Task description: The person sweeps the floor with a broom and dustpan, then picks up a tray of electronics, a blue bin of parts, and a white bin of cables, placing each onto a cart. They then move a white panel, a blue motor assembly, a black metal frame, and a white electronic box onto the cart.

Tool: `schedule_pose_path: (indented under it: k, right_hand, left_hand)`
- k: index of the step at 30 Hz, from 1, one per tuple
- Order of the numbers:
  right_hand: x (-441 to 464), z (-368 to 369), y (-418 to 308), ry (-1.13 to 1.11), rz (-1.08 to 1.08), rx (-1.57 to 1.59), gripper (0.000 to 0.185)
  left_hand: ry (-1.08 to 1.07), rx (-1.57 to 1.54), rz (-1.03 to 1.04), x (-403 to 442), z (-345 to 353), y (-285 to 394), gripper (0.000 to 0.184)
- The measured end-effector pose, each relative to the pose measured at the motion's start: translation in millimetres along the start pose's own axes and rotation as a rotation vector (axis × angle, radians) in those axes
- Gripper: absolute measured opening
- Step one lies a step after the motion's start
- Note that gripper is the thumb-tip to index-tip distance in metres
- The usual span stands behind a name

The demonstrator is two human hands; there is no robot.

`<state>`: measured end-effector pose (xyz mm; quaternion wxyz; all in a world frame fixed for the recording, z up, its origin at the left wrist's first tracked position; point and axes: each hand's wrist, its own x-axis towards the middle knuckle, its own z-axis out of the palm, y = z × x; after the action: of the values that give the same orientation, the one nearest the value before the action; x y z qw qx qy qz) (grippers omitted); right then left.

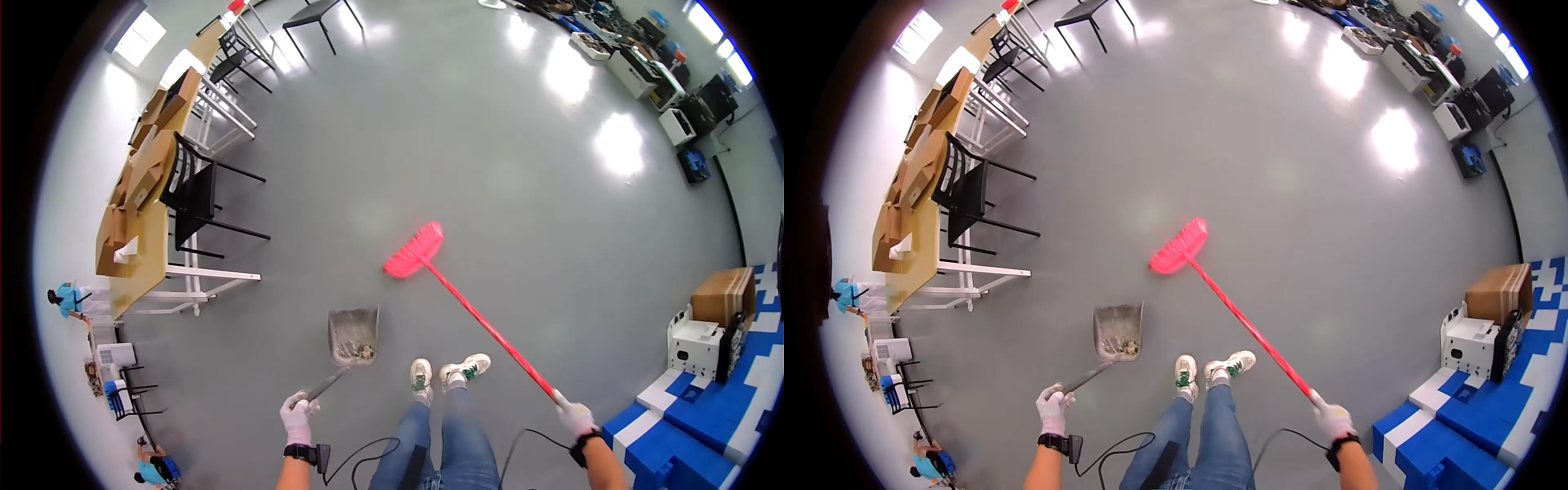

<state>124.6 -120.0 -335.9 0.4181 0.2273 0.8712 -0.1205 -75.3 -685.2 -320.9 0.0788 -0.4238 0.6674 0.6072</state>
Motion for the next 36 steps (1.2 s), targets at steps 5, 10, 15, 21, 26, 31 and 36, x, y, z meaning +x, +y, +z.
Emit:
schedule_pose_path:
  k: [5,10,15,21,26,31,36]
  right_hand:
    - [-114,-3,115,0.053,0.104,-0.097,0.042]
    - [-163,-28,156,0.125,0.18,-0.204,0.042]
    - [-194,-21,164,0.207,0.197,-0.134,0.046]
    - [-180,36,134,0.224,0.4,0.28,0.048]
    - [-113,81,87,0.29,0.509,0.801,0.046]
    - [-97,154,16,0.257,0.492,0.873,0.047]
    - [-174,186,-57,0.011,0.456,0.979,0.05]
  left_hand:
    - [-0.12,0.078,0.019,8,45,12,0.019]
    - [-0.248,0.156,0.034,17,83,12,0.021]
    - [-0.389,0.241,0.077,10,123,8,0.023]
    - [-0.621,0.447,0.162,-5,178,-5,0.024]
    - [-0.78,0.677,0.45,3,213,-38,0.017]
    - [-0.798,0.747,0.514,-8,255,-52,0.014]
    - [-0.794,0.887,0.557,-16,289,-53,0.015]
